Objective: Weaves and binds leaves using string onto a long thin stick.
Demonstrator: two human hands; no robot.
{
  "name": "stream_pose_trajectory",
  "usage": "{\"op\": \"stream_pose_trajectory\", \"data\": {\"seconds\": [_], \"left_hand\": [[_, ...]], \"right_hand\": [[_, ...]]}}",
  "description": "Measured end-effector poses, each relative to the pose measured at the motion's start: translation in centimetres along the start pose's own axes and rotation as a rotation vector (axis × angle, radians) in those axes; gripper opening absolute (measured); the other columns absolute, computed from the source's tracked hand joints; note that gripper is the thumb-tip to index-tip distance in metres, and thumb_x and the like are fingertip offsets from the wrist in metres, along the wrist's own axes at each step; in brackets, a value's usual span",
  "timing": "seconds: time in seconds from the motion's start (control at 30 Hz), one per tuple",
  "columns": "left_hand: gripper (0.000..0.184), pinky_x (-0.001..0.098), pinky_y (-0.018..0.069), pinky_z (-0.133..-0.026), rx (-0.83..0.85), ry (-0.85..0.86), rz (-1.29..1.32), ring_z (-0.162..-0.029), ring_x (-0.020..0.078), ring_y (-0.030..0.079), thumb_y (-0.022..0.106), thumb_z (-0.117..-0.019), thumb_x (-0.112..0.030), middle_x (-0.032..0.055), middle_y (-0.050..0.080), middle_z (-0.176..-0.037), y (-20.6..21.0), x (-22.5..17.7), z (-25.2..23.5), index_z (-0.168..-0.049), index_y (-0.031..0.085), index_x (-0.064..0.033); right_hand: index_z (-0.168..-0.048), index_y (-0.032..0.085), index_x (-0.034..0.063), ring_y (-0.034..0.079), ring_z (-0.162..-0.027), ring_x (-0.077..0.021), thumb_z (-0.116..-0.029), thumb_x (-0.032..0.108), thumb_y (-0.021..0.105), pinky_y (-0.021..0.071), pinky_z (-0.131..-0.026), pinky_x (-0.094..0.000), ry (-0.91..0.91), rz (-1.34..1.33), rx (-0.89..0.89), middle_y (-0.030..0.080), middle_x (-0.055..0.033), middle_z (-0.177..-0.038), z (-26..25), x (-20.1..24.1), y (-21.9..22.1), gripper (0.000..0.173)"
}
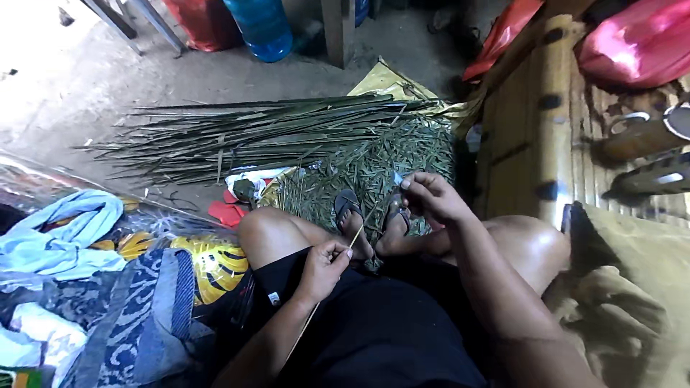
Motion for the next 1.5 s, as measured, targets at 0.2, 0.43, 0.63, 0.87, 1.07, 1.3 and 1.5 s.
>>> {"op": "stream_pose_trajectory", "data": {"seconds": [0.2, 0.43, 0.63, 0.87, 1.07, 1.3, 1.5], "left_hand": [[0.007, 0.0182, 0.0467, -0.048, -0.088, 0.054, -0.007, -0.053, 0.0030, 0.055, 0.065, -0.0954, -0.006, -0.0022, 0.065, -0.073, -0.4, 0.2, -0.6, -0.094, 0.070, -0.0027], [0.007, 0.0174, 0.0455, -0.048, -0.044, 0.093, -0.012, -0.053, 0.0017, 0.053, 0.065, -0.0954, -0.006, -0.0030, 0.064, -0.072, -0.2, -0.6, -0.1, -0.092, 0.070, -0.0031], [0.006, 0.0175, 0.0456, -0.048, -0.064, 0.100, 0.008, -0.053, 0.0022, 0.054, 0.065, -0.0956, -0.006, -0.0030, 0.064, -0.072, -0.5, -0.4, -0.1, -0.093, 0.070, -0.0032], [0.006, 0.0186, 0.0460, -0.046, 0.035, 0.058, 0.166, -0.051, 0.0043, 0.054, 0.063, -0.0978, -0.005, -0.0018, 0.063, -0.071, 0.3, -0.9, 0.2, -0.094, 0.068, -0.0026], [0.006, 0.0184, 0.0452, -0.045, -0.017, 0.043, 0.147, -0.050, 0.0045, 0.053, 0.064, -0.0974, -0.005, -0.0021, 0.062, -0.069, -0.6, -0.4, 0.4, -0.093, 0.068, -0.0032], [0.006, 0.0182, 0.0469, -0.048, -0.018, 0.125, 0.111, -0.054, 0.0035, 0.055, 0.063, -0.0961, -0.003, -0.0018, 0.064, -0.073, 0.2, -1.3, 0.2, -0.093, 0.068, -0.0023], [0.006, 0.0181, 0.0464, -0.048, -0.017, 0.113, 0.076, -0.053, 0.0037, 0.054, 0.064, -0.0959, -0.004, -0.0022, 0.063, -0.071, -0.3, -1.2, 0.5, -0.092, 0.068, -0.0031]], "right_hand": [[-0.099, 0.066, 0.0041, 0.058, -0.057, -0.0079, -0.1055, 0.025, 0.053, 0.0504, -0.054, -0.0249, 0.119, -0.076, 0.321, 0.065, -0.0008, -0.074, 2.3, -1.1, 7.6, 0.025], [-0.098, 0.067, 0.0047, 0.055, -0.056, -0.0079, -0.1048, 0.023, 0.053, 0.0486, -0.052, -0.0247, 0.056, -0.084, 0.023, 0.063, -0.0019, -0.072, 0.4, -0.4, 4.0, 0.024], [-0.099, 0.065, 0.0043, 0.060, -0.058, -0.0120, -0.1049, 0.025, 0.053, 0.0529, -0.054, -0.0284, 0.019, -0.091, 0.096, 0.065, -0.0047, -0.074, 1.2, 1.0, 4.4, 0.024], [-0.097, 0.067, 0.0043, 0.059, -0.059, -0.0078, -0.1051, 0.023, 0.052, 0.0511, -0.055, -0.0246, -0.033, -0.093, 0.122, 0.065, -0.0014, -0.074, 1.0, 0.7, 5.9, 0.025], [-0.099, 0.066, 0.0059, 0.060, -0.057, -0.0114, -0.1055, 0.025, 0.052, 0.0528, -0.053, -0.0278, -0.036, -0.110, 0.066, 0.065, -0.0046, -0.074, 0.8, 1.6, 3.8, 0.024], [-0.095, 0.067, 0.0041, 0.059, -0.058, -0.0063, -0.1049, 0.021, 0.053, 0.0511, -0.054, -0.0233, -0.031, -0.093, 0.206, 0.066, -0.0001, -0.073, 1.9, 0.6, 8.1, 0.025], [-0.098, 0.065, 0.0075, 0.056, -0.052, -0.0104, -0.1056, 0.025, 0.050, 0.0498, -0.049, -0.0260, -0.034, -0.132, -0.057, 0.064, -0.0043, -0.071, 0.7, 1.6, 2.5, 0.024]]}}
Point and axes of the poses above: each hand's wrist, its own z-axis away from the middle knuckle, its own y-axis out of the palm, x = y × z, the point moved 8 cm from there along -z, towards the middle knuckle
